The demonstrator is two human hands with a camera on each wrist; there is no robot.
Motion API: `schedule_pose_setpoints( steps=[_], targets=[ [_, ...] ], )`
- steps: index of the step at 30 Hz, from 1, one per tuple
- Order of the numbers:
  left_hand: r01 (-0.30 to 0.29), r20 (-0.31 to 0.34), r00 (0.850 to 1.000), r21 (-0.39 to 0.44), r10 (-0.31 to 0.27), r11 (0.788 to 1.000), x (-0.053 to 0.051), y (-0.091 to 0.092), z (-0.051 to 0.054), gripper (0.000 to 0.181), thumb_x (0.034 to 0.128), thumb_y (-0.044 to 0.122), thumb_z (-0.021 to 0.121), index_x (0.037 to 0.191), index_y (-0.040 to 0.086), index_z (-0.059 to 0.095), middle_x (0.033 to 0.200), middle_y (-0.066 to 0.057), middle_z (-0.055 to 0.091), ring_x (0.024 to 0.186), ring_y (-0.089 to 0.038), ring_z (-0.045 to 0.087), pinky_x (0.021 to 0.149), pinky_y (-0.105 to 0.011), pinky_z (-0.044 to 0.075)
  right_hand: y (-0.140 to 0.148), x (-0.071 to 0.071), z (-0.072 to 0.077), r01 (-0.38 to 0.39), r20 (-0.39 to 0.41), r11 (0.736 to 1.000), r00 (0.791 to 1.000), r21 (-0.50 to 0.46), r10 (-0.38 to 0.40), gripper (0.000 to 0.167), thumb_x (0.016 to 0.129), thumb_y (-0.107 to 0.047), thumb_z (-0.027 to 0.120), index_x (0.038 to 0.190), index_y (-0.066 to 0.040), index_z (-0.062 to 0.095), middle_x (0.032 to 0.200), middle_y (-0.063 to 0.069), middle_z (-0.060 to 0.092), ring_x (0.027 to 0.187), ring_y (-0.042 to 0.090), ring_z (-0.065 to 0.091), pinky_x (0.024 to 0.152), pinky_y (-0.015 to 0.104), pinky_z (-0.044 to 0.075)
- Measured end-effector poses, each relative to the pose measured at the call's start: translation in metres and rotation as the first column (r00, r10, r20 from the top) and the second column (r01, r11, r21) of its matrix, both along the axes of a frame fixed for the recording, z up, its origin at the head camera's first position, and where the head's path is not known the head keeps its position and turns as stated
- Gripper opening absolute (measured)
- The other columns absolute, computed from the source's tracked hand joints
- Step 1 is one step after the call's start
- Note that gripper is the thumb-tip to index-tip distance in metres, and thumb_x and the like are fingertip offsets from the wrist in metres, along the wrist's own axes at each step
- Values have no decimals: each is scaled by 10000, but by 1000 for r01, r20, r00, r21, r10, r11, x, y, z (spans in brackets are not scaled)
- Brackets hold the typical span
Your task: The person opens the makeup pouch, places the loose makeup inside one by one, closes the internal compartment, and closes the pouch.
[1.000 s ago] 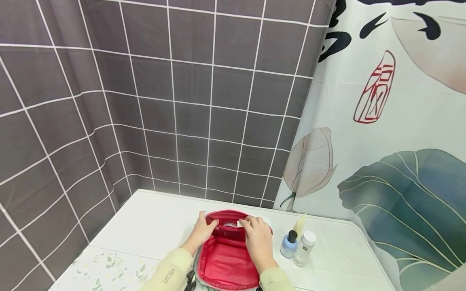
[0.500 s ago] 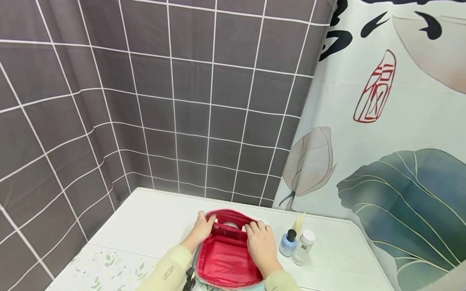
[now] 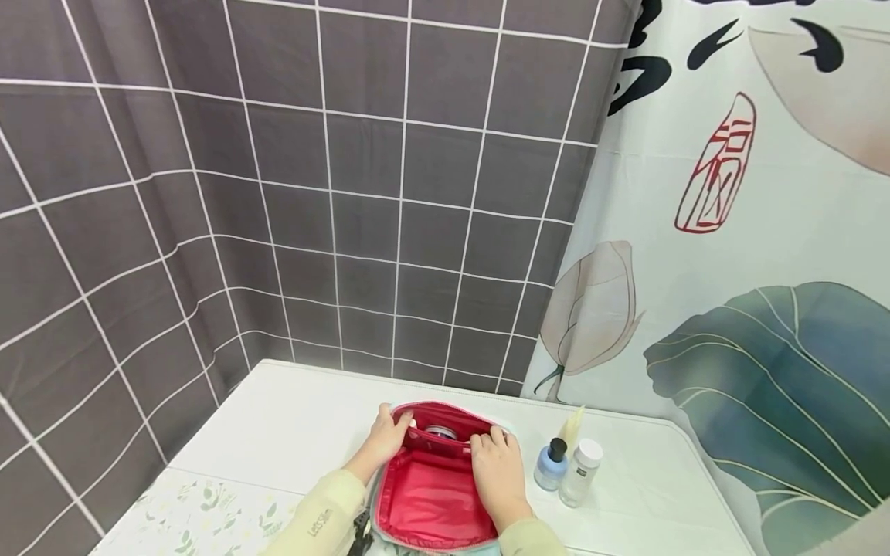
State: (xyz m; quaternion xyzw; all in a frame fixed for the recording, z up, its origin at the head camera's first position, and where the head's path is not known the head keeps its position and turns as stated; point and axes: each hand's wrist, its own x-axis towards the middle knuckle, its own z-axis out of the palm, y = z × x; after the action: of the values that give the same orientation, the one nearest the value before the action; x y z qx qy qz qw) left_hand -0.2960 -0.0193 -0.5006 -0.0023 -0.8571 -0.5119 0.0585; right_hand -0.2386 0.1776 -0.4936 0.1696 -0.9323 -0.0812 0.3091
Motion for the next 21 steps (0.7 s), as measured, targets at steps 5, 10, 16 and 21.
schedule_pose_setpoints(
  steps=[5, 10, 16, 21],
  targets=[
    [8, -8, 1000, -1, -8, 1000, 1, -1, 0, 341, 927, 267, 512, 1046, -19, 372, 1013, -239, 492, 1021, -439, 478, 892, -515, 381, -5, -1, 0, 73, 14, 997, 997, 23, -73, 95, 784, -42, 534, 714, -79, 587, 716, 72, 533, 798, 257, 443, 667, 391, 356],
    [9, 2, 1000, 9, -9, 1000, 1, 0, -3, 344, 930, 278, 504, 1060, -11, 372, 1028, -233, 492, 1035, -428, 473, 901, -514, 377, -10, -2, -2, 128, 33, 991, 991, 31, -129, 99, 788, -46, 549, 695, -64, 579, 721, 103, 479, 820, 275, 430, 689, 407, 358],
    [21, 15, 1000, 9, -21, 1000, 1, 0, -3, 371, 932, 291, 505, 1085, -18, 365, 1042, -244, 484, 1032, -429, 462, 894, -532, 373, -9, -2, -4, 144, 67, 990, 987, 11, -144, 109, 791, -18, 552, 695, -61, 578, 749, 114, 477, 847, 289, 420, 709, 420, 354],
    [53, 15, 998, 54, -54, 997, 2, -5, 1, 408, 913, 248, 532, 1135, -47, 359, 1067, -273, 507, 1041, -419, 493, 900, -523, 384, 2, -2, -5, 28, 26, 995, 999, -99, -26, 115, 751, -3, 583, 850, -33, 632, 831, 112, 517, 862, 298, 450, 710, 424, 377]
  ],
)
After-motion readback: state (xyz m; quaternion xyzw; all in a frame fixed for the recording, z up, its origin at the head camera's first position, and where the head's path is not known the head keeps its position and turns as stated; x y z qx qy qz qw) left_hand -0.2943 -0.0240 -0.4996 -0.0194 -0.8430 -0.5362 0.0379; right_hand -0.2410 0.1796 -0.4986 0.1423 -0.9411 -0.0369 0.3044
